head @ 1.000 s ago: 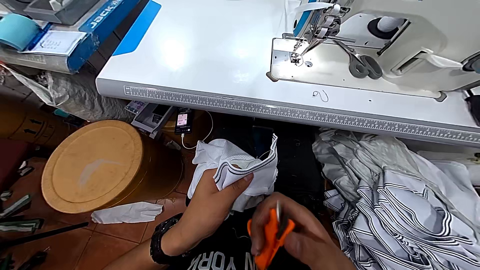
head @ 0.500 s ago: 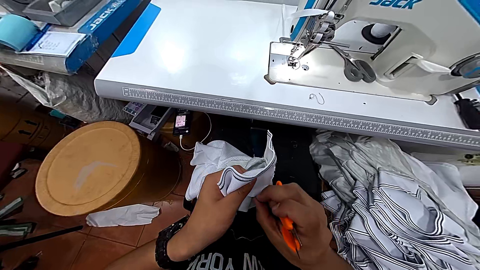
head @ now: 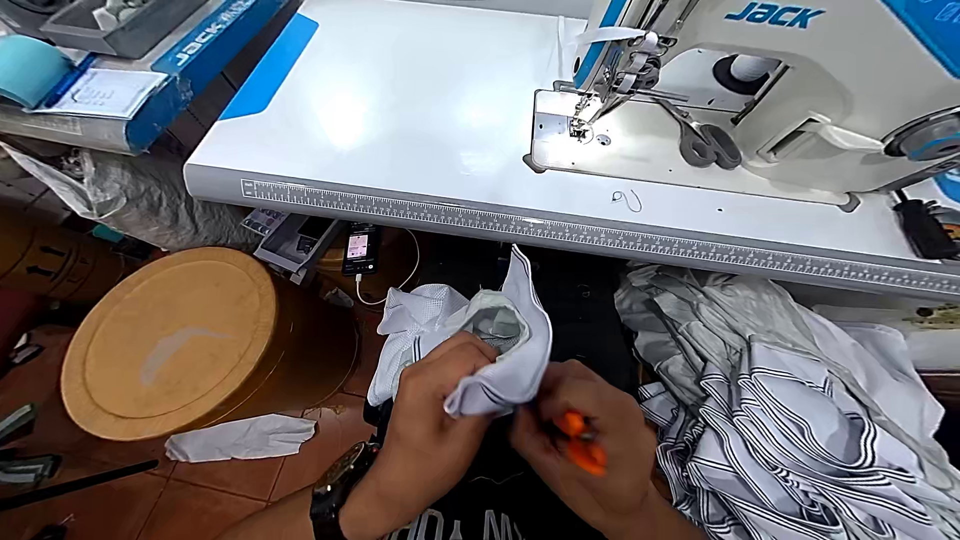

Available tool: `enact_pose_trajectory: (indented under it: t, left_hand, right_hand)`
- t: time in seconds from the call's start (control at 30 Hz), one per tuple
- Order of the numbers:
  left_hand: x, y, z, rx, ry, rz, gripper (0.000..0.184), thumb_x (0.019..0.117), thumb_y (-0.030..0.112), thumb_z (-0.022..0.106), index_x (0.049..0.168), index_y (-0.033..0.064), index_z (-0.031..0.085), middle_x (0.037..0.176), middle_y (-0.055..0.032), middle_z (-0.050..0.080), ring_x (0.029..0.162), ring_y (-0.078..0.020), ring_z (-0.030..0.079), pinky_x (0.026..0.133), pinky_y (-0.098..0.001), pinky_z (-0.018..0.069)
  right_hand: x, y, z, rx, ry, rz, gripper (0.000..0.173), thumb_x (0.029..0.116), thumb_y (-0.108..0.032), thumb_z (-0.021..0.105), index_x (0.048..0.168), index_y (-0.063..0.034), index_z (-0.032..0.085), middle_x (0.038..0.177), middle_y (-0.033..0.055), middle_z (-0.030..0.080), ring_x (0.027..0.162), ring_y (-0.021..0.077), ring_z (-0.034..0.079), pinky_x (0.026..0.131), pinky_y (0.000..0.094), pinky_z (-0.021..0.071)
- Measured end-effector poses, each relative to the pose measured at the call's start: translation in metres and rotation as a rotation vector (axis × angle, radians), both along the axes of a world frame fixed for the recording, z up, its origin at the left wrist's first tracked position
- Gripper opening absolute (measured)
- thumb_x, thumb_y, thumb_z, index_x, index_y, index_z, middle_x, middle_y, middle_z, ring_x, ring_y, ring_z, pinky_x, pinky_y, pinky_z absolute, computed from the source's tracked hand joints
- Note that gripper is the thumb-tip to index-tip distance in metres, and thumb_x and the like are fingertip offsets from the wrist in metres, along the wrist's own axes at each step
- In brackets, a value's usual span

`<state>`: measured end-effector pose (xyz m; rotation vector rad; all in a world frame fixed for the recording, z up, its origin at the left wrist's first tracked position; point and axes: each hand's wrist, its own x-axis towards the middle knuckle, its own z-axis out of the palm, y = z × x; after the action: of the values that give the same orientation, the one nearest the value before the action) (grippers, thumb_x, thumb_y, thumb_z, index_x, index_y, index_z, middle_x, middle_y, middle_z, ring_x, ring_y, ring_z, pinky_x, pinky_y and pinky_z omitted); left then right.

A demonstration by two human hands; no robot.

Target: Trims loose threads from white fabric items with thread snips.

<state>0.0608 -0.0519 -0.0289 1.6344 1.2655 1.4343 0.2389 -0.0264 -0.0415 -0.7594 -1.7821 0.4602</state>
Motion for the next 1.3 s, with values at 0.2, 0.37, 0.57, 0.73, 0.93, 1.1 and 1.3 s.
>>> enact_pose_trajectory:
  t: [0.2, 0.37, 0.57, 0.73, 0.93, 1.1, 1.3]
  left_hand:
    - [-0.007, 0.006, 0.0, -0.341, -0.466, -0.019, 0.01, 0.0971, 0.017, 0.068, 0.101, 0.0101, 0.074, 0.088, -0.0076, 0.073, 0.076, -0.0145, 0.071, 0.07, -0.0313, 0.0623]
    - [-0.003, 0.003, -0.002, -0.234, -0.377, -0.025, 0.006, 0.0964, 0.014, 0.067, 0.096, 0.0102, 0.072, 0.082, -0.0035, 0.069, 0.073, -0.0107, 0.068, 0.068, -0.0269, 0.0602]
    - [0.0, 0.002, -0.001, -0.16, -0.305, -0.016, 0.005, 0.0948, 0.013, 0.068, 0.092, 0.0104, 0.071, 0.085, -0.0009, 0.067, 0.076, -0.0081, 0.066, 0.069, -0.0226, 0.0579]
    - [0.003, 0.002, -0.001, -0.123, -0.23, 0.028, 0.006, 0.0934, 0.011, 0.067, 0.089, 0.0106, 0.071, 0.084, 0.0012, 0.067, 0.077, -0.0059, 0.065, 0.069, -0.0203, 0.0563]
    - [0.005, 0.002, -0.002, -0.023, -0.057, 0.063, 0.008, 0.0928, 0.011, 0.066, 0.085, 0.0109, 0.068, 0.083, 0.0034, 0.066, 0.078, -0.0038, 0.064, 0.069, -0.0187, 0.0552]
    - [0.001, 0.003, -0.002, -0.012, -0.038, 0.057, 0.008, 0.0926, 0.012, 0.066, 0.085, 0.0119, 0.068, 0.084, 0.0049, 0.066, 0.079, -0.0023, 0.064, 0.071, -0.0181, 0.0551]
    - [-0.007, 0.007, -0.004, -0.234, -0.277, 0.036, 0.006, 0.0948, 0.016, 0.068, 0.094, 0.0136, 0.073, 0.08, 0.0003, 0.07, 0.07, -0.0084, 0.067, 0.065, -0.0245, 0.0591]
  right_hand:
    - [0.027, 0.013, 0.016, -0.101, 0.228, -0.082, 0.034, 0.0812, -0.008, 0.079, 0.103, -0.022, 0.056, 0.09, -0.0056, 0.069, 0.075, 0.0065, 0.067, 0.063, 0.0198, 0.0585]
    - [0.001, 0.002, 0.003, -0.018, 0.04, 0.092, 0.023, 0.0889, -0.007, 0.074, 0.102, -0.0132, 0.056, 0.095, -0.0001, 0.071, 0.084, 0.0087, 0.069, 0.07, 0.0209, 0.0588]
    - [-0.005, 0.004, 0.002, 0.045, -0.027, 0.081, 0.021, 0.0904, -0.007, 0.073, 0.1, -0.0106, 0.055, 0.094, 0.0026, 0.072, 0.082, 0.0095, 0.069, 0.068, 0.0201, 0.0574]
    - [-0.003, 0.003, 0.001, 0.135, -0.136, 0.038, 0.021, 0.0914, -0.008, 0.071, 0.102, -0.011, 0.053, 0.097, 0.0036, 0.072, 0.083, 0.0109, 0.069, 0.068, 0.021, 0.0568]
    - [-0.007, 0.002, 0.002, 0.187, -0.208, -0.017, 0.018, 0.0909, -0.01, 0.07, 0.1, -0.0113, 0.055, 0.094, 0.0035, 0.071, 0.08, 0.0111, 0.067, 0.064, 0.0211, 0.0551]
    - [0.016, 0.009, 0.008, 0.036, -0.082, -0.094, 0.017, 0.0867, -0.012, 0.073, 0.097, -0.0151, 0.059, 0.087, -0.0013, 0.069, 0.077, 0.0072, 0.067, 0.064, 0.0219, 0.0568]
    - [0.043, 0.019, 0.005, -0.179, -0.003, -0.095, 0.028, 0.0899, -0.025, 0.07, 0.116, -0.0215, 0.06, 0.099, -0.0069, 0.065, 0.08, 0.0002, 0.061, 0.065, 0.0155, 0.0526]
